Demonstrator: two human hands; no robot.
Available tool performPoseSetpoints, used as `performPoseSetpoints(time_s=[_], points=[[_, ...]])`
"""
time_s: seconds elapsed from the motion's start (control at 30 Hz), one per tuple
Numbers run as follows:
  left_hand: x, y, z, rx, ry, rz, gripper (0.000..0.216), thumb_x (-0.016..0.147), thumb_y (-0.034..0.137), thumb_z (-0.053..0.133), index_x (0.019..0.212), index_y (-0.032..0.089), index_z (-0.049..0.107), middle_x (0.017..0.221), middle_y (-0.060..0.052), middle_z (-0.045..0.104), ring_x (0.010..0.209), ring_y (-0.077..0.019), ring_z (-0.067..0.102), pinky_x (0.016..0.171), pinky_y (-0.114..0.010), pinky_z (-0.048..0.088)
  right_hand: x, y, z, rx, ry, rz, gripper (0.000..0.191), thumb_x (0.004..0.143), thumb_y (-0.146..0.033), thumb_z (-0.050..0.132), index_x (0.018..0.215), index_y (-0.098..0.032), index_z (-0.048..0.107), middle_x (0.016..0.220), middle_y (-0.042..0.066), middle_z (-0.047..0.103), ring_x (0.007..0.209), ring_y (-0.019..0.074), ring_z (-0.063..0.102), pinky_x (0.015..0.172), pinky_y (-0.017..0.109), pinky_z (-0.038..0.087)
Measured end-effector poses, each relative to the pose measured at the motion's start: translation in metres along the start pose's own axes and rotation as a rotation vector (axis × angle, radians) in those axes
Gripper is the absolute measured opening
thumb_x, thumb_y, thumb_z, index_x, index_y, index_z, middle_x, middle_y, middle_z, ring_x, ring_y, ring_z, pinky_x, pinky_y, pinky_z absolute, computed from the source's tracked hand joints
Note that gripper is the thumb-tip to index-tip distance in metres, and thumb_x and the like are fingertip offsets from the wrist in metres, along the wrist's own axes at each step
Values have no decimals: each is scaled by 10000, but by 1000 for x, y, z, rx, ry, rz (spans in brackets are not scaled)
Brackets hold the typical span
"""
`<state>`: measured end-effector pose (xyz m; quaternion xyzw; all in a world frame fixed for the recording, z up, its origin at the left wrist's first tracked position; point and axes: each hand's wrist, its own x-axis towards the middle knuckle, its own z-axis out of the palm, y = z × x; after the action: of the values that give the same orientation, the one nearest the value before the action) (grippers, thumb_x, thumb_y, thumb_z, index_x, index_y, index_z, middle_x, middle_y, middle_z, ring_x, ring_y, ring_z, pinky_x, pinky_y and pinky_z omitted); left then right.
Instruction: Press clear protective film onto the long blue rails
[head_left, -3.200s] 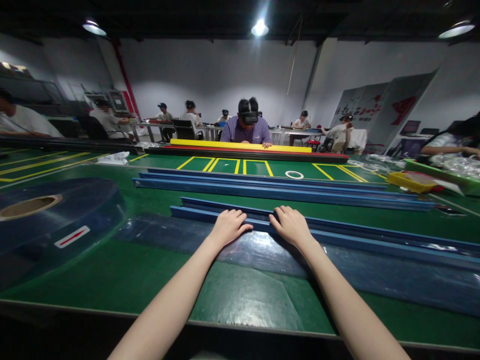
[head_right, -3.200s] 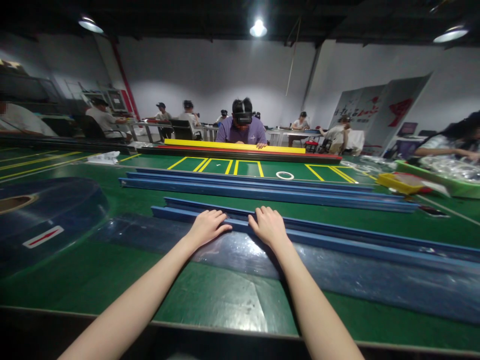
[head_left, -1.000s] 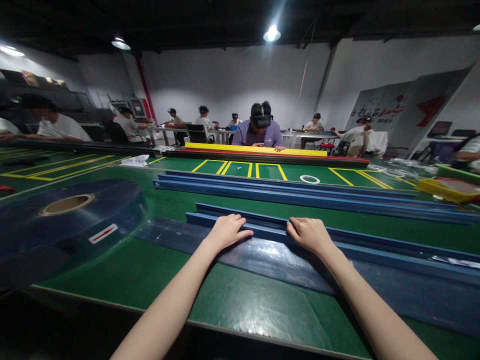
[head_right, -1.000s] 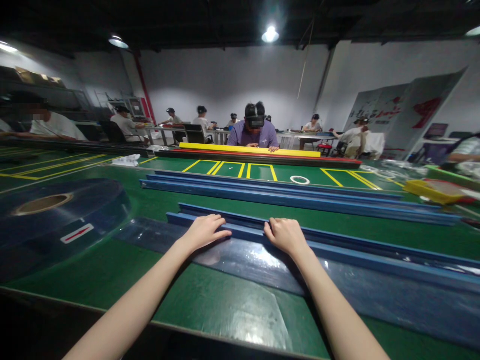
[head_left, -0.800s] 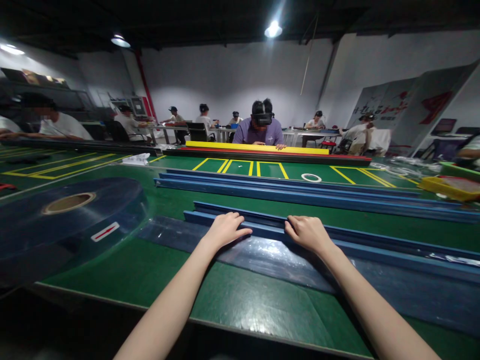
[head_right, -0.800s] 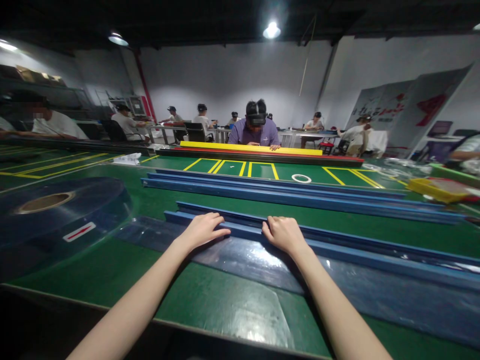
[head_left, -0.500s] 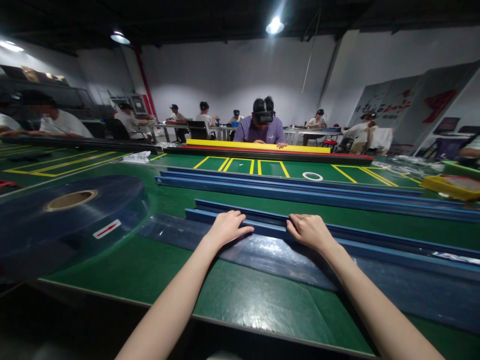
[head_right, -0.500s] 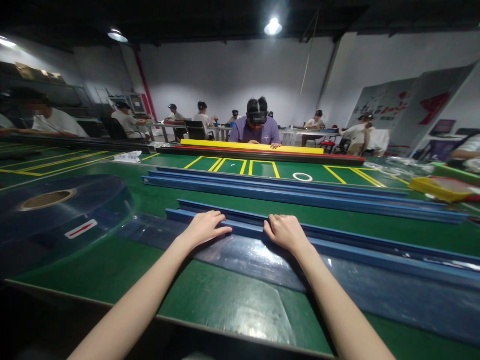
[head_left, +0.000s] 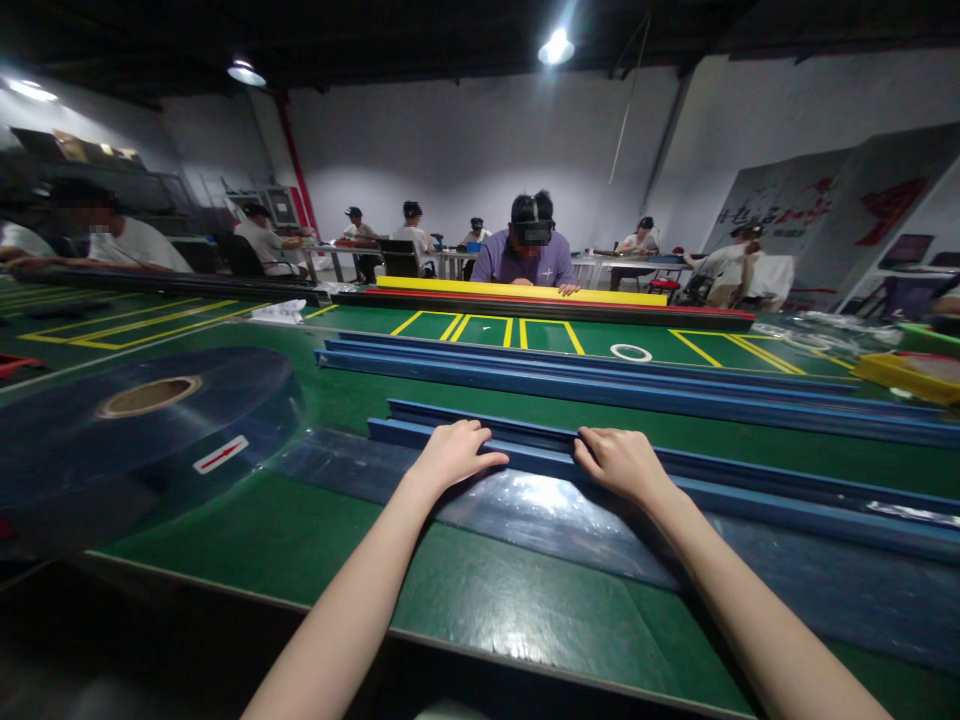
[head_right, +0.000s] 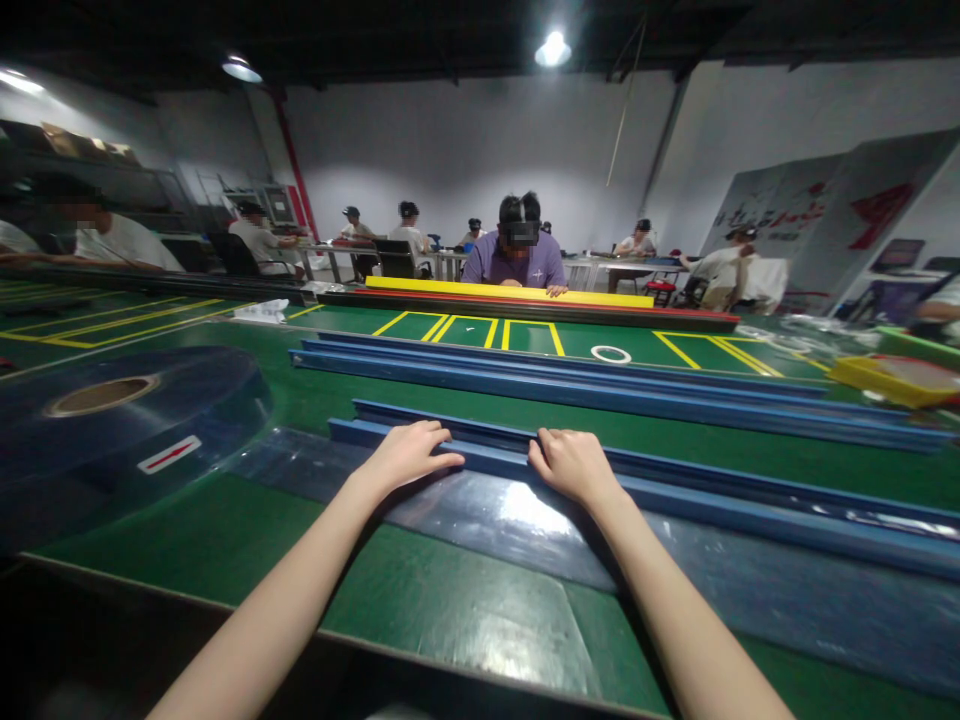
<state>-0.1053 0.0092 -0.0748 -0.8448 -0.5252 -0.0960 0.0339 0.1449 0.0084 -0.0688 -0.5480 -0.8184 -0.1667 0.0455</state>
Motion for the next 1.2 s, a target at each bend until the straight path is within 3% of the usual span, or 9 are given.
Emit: performPoseSetpoints(time_s=[0.2, 0.63, 1.2], points=[[0, 0, -1, -8, -7, -2, 431, 817, 562, 439, 943, 190, 618, 1010, -71, 623, 969, -224, 572, 786, -287, 431, -2, -2, -1, 32, -10, 50, 406, 889, -348, 283, 954, -174, 644, 885, 83, 685, 778, 177, 617, 570, 248, 308], [-2, -8, -13, -9, -55, -106, 451, 761, 592, 501, 943, 198, 625, 1017, -63, 638, 947, -233, 585, 741, -279, 434, -4, -2, 0, 29, 12, 47, 386, 898, -344, 291, 957, -176, 634, 902, 79, 675, 802, 172, 606, 611, 240, 332], [-3, -6, -15, 4, -86, -106, 504, 780, 604, 458, 973, 174, 638, 1033, -73, 628, 962, -238, 583, 757, -280, 438, -4, -2, 0, 39, 19, 40, 379, 901, -338, 296, 964, -172, 631, 913, 80, 672, 835, 174, 604, 667, 242, 365]])
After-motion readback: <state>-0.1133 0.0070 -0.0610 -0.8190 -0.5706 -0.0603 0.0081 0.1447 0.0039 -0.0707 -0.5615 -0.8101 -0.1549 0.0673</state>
